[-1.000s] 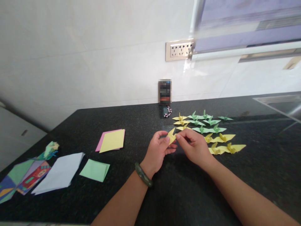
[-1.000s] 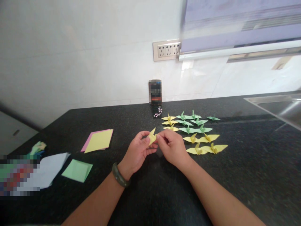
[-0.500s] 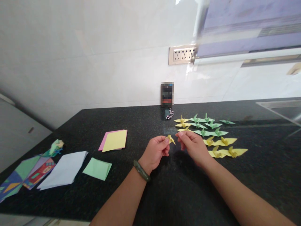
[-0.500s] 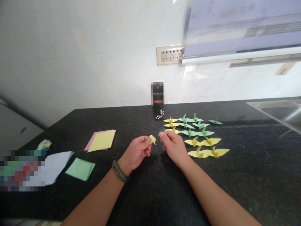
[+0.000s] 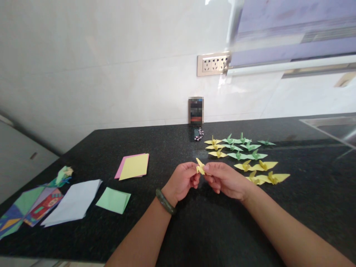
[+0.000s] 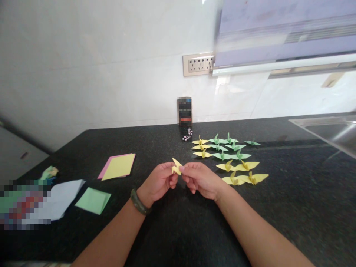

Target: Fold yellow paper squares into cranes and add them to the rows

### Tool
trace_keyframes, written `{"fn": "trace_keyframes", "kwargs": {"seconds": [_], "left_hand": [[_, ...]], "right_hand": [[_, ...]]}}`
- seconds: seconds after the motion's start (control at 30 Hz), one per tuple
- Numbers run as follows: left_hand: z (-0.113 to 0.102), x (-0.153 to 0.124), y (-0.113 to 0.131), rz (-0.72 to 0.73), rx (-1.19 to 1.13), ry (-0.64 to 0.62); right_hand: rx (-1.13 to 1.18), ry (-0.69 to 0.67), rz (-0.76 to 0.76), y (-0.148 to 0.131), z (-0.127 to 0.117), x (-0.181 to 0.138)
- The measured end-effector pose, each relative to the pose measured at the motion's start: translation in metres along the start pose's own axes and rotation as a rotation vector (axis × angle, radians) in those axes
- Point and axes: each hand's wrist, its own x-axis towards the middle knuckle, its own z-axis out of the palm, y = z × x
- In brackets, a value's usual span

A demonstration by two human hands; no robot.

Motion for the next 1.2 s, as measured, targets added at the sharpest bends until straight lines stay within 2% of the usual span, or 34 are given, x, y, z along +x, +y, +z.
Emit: {"fn": "trace_keyframes", "kwargs": {"seconds": [0.1,0.27,0.33,0.43,0.53,0.63,0.77,0.87,0.93,1.2], "left_hand": [[0.003,0.0,0.001,0.036,0.107,0.071],[0.006,0.0,0.001,0.102,0.322,0.247],[0.007,0.0,0.001,0.121,0.415,0.303],[0.008,-0.001,0.001,0.14,0.49,0.332],[0.009,-0.002,0.002,0.146,0.43,0.284],[0.007,-0.002,0.003,0.095,0.258,0.186],[0.004,-0.002,0.002,-0.073,-0.115,-0.043],[0.003,-0.003,0.0,-0.114,-0.316,-0.201],[0.003,-0.005,-0.001,-0.084,-0.406,-0.255],[0.008,-0.013,-0.003,0.025,-0.613,-0.319]], "right_hand": [[-0.073,0.074,-0.009,0.001,-0.001,0.001],[-0.247,0.314,-0.098,0.003,-0.004,0.006],[-0.203,0.325,-0.101,0.003,-0.004,0.007],[-0.037,0.227,-0.018,0.003,-0.004,0.007],[0.06,0.098,0.071,0.002,-0.004,0.006],[0.148,0.037,0.092,0.001,-0.005,0.004],[0.297,0.003,0.126,-0.003,-0.005,0.002],[0.404,-0.043,0.139,-0.004,-0.003,0.0],[0.474,-0.077,0.106,-0.003,0.0,-0.001],[0.602,-0.292,-0.12,0.006,0.018,-0.011]]}}
